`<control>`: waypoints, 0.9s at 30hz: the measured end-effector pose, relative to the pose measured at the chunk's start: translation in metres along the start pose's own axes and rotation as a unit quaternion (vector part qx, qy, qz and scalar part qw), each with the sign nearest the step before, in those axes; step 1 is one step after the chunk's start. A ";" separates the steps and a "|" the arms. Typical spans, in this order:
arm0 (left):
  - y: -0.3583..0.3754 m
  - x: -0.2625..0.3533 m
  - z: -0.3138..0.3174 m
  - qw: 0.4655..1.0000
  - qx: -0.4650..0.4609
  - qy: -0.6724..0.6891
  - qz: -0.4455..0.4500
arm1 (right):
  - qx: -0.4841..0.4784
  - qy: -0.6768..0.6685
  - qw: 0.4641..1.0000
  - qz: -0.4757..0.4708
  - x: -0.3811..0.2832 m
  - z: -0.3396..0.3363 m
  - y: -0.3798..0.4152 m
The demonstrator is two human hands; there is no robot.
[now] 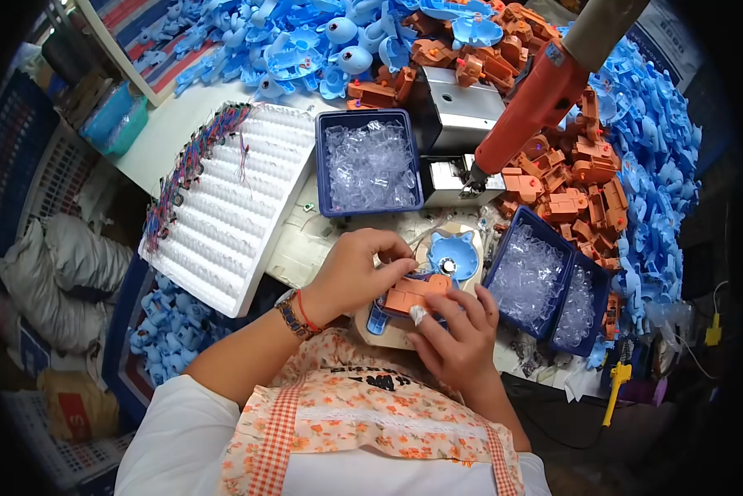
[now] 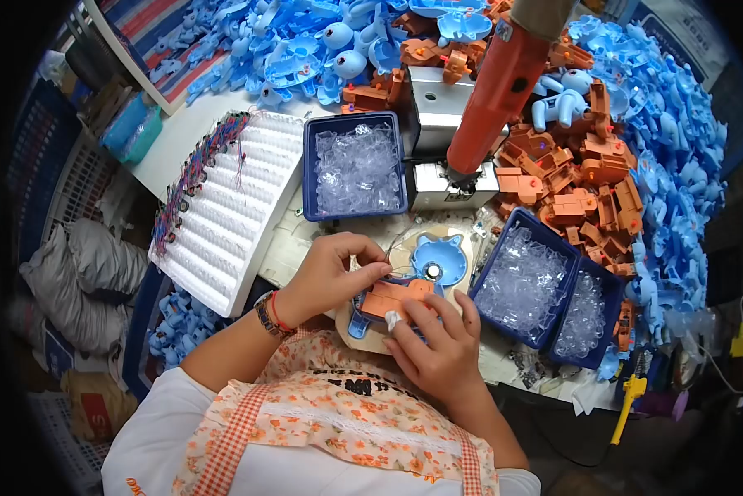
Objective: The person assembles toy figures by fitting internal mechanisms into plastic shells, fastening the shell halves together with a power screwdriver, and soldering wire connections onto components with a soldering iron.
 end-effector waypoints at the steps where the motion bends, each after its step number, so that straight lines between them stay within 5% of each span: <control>1: -0.001 -0.009 0.003 0.996 -0.014 0.069 -0.053 | 0.005 0.005 1.000 0.027 0.005 -0.001 -0.003; 3: 0.008 -0.021 0.009 0.983 -0.033 0.141 -0.114 | 0.003 0.006 0.998 0.061 0.005 -0.003 -0.004; 6: 0.006 -0.020 0.012 0.983 -0.041 0.159 -0.088 | 0.004 0.020 0.993 0.115 0.018 -0.005 -0.008; 11: 0.006 0.013 0.015 0.989 -0.079 0.073 0.100 | 0.021 -0.001 0.993 0.119 0.021 -0.009 -0.007; 15: 0.009 0.018 0.016 0.990 -0.093 0.049 0.094 | 0.086 -0.021 0.993 0.084 0.021 -0.023 0.008; 20: 0.022 0.060 0.016 0.951 -0.083 -0.139 0.263 | 0.091 -0.035 0.992 0.082 0.018 -0.027 0.009; 24: 0.029 0.056 0.016 0.948 -0.086 -0.136 0.275 | 0.098 -0.041 0.990 0.090 0.021 -0.025 0.013; 27: 0.021 0.031 0.011 0.980 -0.084 -0.035 0.178 | 0.097 -0.048 0.990 0.086 0.021 -0.023 0.012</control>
Point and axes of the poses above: each hand's wrist, its own y-axis away from the middle knuckle, its own z-axis out of the palm, x = y × z, the point moved 10 cm from there along -y, towards the middle knuckle, and after that the axes turned 5 degrees about -y, right-handed, at the moved point
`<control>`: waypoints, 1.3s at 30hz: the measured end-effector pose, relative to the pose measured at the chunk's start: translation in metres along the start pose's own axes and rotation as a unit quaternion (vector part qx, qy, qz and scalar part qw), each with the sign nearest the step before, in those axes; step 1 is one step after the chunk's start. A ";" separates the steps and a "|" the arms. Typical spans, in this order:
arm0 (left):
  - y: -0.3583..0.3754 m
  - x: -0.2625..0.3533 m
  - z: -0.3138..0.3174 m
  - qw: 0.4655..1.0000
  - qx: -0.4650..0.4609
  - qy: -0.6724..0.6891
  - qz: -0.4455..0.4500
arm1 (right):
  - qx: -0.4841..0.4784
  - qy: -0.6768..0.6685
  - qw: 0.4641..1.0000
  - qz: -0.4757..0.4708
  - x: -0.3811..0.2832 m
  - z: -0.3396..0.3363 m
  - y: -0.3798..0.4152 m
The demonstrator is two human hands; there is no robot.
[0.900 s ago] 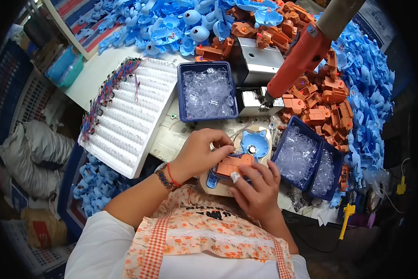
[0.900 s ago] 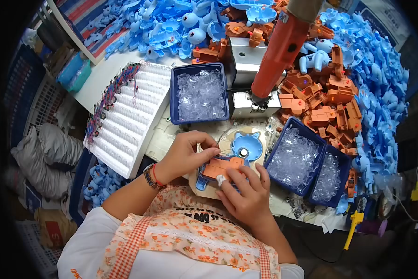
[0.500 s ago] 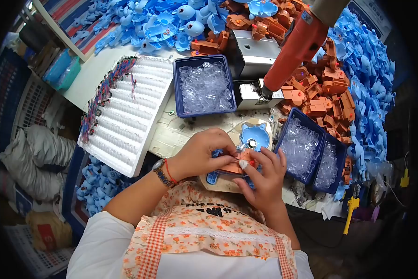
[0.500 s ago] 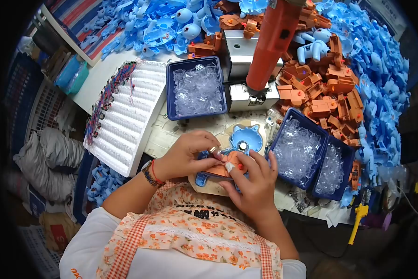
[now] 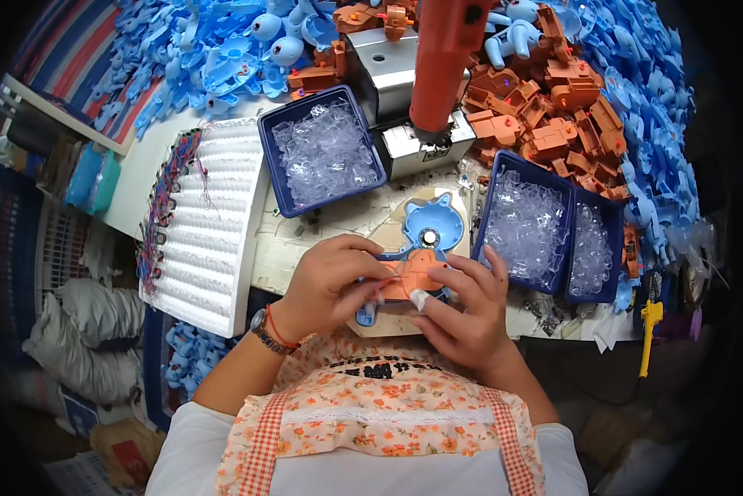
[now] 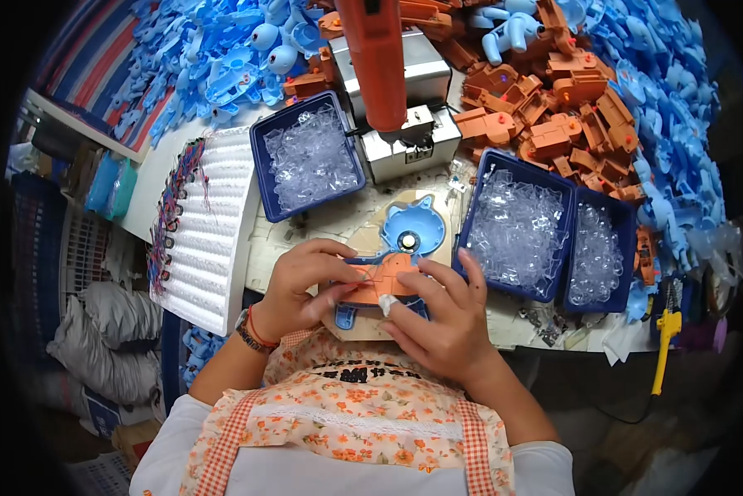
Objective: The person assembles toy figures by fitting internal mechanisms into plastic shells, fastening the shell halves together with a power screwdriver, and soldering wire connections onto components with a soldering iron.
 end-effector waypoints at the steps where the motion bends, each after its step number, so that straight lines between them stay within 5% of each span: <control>1: -0.001 -0.003 -0.001 1.000 0.004 0.022 -0.013 | -0.015 -0.007 1.000 -0.005 -0.002 0.004 -0.003; 12: -0.019 0.001 0.004 0.997 -0.072 0.033 0.010 | -0.031 0.034 0.999 -0.010 0.007 0.012 -0.009; 17: -0.016 0.050 0.008 0.956 -0.073 -0.217 0.186 | -0.030 0.028 0.999 -0.002 0.011 0.011 -0.010; 27: 0.018 0.042 0.013 0.968 -0.008 -0.214 0.131 | -0.023 0.019 1.000 0.000 0.015 0.013 -0.002; 39: -0.006 0.047 0.009 0.950 -0.067 -0.254 0.169 | -0.024 0.007 1.000 0.010 0.014 0.012 0.002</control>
Point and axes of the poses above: each hand's wrist, its own y-axis away from the middle knuckle, its own z-axis out of the palm, x = y × z, the point moved 10 cm from there along -y, towards the middle knuckle, and after that the axes turned 5 degrees about -y, right-handed, at the moved point
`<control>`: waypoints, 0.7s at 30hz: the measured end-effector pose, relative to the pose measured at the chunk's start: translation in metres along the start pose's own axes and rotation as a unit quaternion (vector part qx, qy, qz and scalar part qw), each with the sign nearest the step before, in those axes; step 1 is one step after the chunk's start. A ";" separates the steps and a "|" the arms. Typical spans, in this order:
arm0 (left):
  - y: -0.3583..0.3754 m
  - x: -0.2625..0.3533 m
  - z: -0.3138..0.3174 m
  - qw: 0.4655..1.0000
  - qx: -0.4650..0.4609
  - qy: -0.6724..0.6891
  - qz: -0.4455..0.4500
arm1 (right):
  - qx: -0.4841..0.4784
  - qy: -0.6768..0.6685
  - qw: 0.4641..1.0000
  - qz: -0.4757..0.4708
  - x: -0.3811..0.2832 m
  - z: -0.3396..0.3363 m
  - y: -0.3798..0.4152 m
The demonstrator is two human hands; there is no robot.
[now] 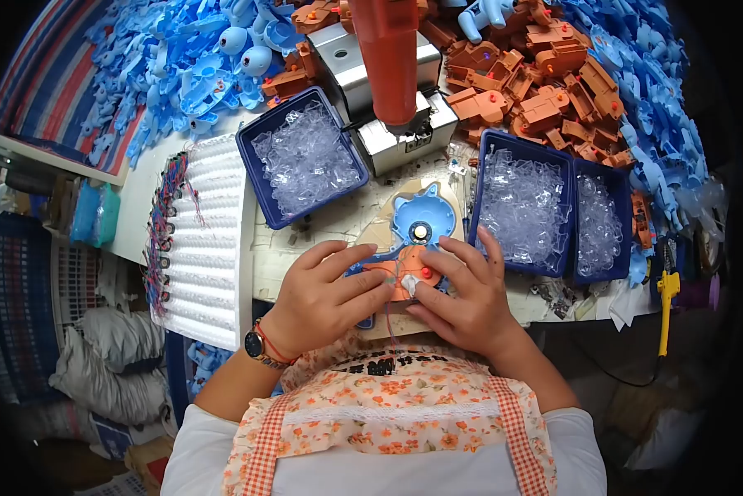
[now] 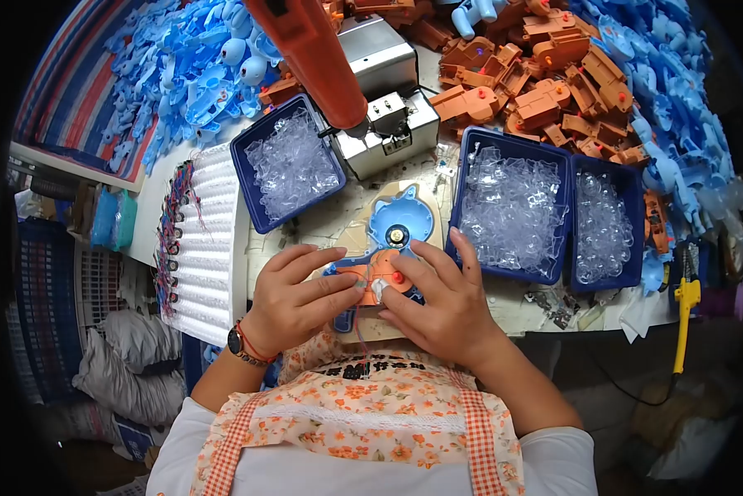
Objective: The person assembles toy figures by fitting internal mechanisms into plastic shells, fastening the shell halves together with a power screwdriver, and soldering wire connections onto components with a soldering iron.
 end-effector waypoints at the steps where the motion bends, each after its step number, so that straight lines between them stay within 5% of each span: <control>1: 0.000 0.000 0.001 1.000 -0.001 -0.010 0.000 | 0.000 -0.001 1.000 0.001 0.000 0.001 0.000; 21: 0.005 0.006 0.008 0.996 -0.031 0.019 -0.085 | 0.026 0.005 1.000 -0.002 -0.004 -0.004 0.016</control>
Point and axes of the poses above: each hand's wrist, its own y-axis away from the middle knuckle, its own z-axis out of the palm, x = y × z, the point moved 10 cm from there along -y, towards the middle knuckle, and after that the axes turned 5 degrees about -y, right-handed, at the moved point
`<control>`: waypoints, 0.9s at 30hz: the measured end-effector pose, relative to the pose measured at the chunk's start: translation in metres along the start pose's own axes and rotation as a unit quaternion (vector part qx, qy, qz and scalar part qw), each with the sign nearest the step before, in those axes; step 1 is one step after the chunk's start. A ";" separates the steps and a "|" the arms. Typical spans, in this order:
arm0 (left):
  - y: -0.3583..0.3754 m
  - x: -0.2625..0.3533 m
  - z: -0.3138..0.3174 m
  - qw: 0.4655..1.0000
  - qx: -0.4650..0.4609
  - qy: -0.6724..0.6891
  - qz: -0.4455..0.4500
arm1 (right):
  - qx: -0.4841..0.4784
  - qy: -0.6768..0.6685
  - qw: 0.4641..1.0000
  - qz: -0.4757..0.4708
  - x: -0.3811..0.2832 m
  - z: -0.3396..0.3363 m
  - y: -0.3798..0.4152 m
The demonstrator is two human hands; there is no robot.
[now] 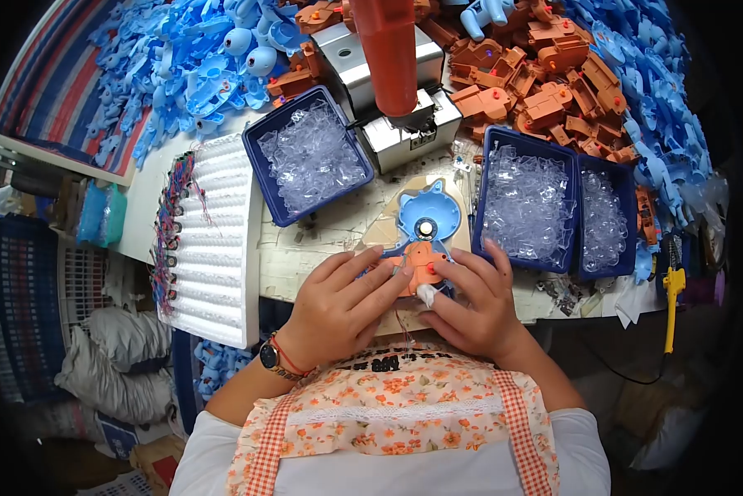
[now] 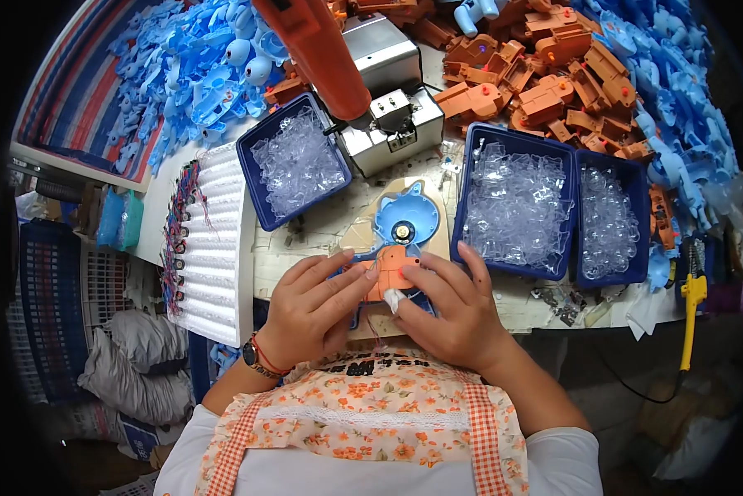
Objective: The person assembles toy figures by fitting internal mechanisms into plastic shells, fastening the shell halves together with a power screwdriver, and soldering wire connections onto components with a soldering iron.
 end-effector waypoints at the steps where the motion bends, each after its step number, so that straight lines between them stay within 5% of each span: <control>1: 0.002 0.000 0.001 1.000 0.006 0.007 -0.006 | 0.019 0.007 0.999 -0.036 -0.007 -0.005 0.005; 10: 0.018 -0.003 0.010 0.996 0.066 0.026 -0.051 | 0.017 -0.011 0.988 -0.156 -0.049 0.001 0.015; 27: 0.025 -0.006 0.011 0.992 0.111 -0.002 -0.064 | 0.066 -0.087 0.994 -0.017 -0.012 -0.023 -0.016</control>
Point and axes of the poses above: each hand's wrist, its own y-axis away from the middle knuckle, its own z-axis out of the palm, x = y × z, the point moved 10 cm from there along -y, towards the middle knuckle, and after that the axes turned 5 degrees about -y, right-handed, at the moved point
